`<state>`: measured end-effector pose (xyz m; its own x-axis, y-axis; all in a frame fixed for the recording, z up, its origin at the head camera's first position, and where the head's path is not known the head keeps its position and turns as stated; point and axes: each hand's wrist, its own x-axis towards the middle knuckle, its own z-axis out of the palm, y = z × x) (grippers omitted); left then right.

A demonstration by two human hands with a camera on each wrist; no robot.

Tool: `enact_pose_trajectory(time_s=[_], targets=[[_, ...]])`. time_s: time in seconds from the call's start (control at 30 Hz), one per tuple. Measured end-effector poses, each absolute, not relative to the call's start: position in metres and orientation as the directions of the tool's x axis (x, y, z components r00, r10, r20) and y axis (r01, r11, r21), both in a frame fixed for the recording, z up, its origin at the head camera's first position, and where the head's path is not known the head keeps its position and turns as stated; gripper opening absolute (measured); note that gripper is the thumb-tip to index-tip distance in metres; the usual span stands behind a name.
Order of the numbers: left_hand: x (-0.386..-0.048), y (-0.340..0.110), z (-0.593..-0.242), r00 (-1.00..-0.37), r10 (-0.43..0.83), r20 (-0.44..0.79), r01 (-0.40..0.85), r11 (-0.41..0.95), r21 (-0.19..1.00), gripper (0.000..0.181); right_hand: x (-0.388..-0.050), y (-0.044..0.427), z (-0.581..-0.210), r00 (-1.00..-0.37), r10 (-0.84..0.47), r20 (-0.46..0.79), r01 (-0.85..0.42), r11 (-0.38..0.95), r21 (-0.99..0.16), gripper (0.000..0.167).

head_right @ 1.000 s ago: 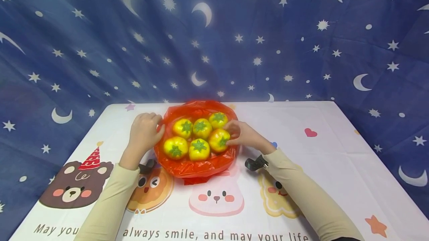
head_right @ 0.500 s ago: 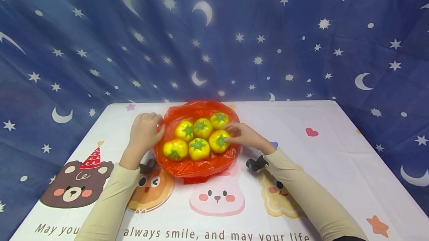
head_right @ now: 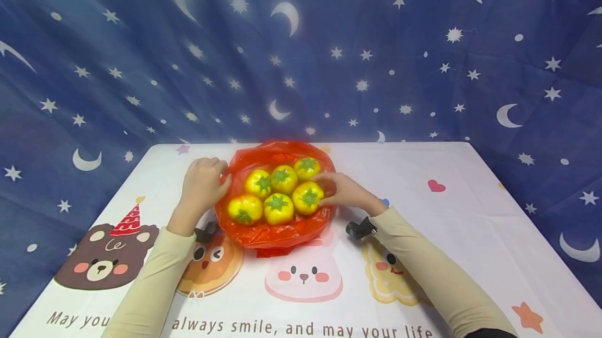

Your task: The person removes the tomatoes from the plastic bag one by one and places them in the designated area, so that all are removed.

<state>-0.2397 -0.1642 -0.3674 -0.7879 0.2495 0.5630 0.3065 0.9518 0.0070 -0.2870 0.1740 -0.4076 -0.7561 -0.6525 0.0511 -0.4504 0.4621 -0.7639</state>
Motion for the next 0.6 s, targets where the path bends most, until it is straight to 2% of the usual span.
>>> enact_pose_trajectory(time_s=[0.37,0.6], targets=[[-0.2406,-0.1649,-0.3686,-0.801,0.248,0.545,0.298,0.954,0.004,0.015,-0.2846,0.1769,-0.4060,-0.727,-0.682,0.078,-0.520,0.472,-0.712,0.057],[-0.2413,-0.1658,-0.3695,-0.795,0.251,0.552,0.302,0.953,0.002,0.014,-0.2856,0.1758,-0.4046,-0.732,-0.674,0.104,-0.516,0.448,-0.730,0.057]])
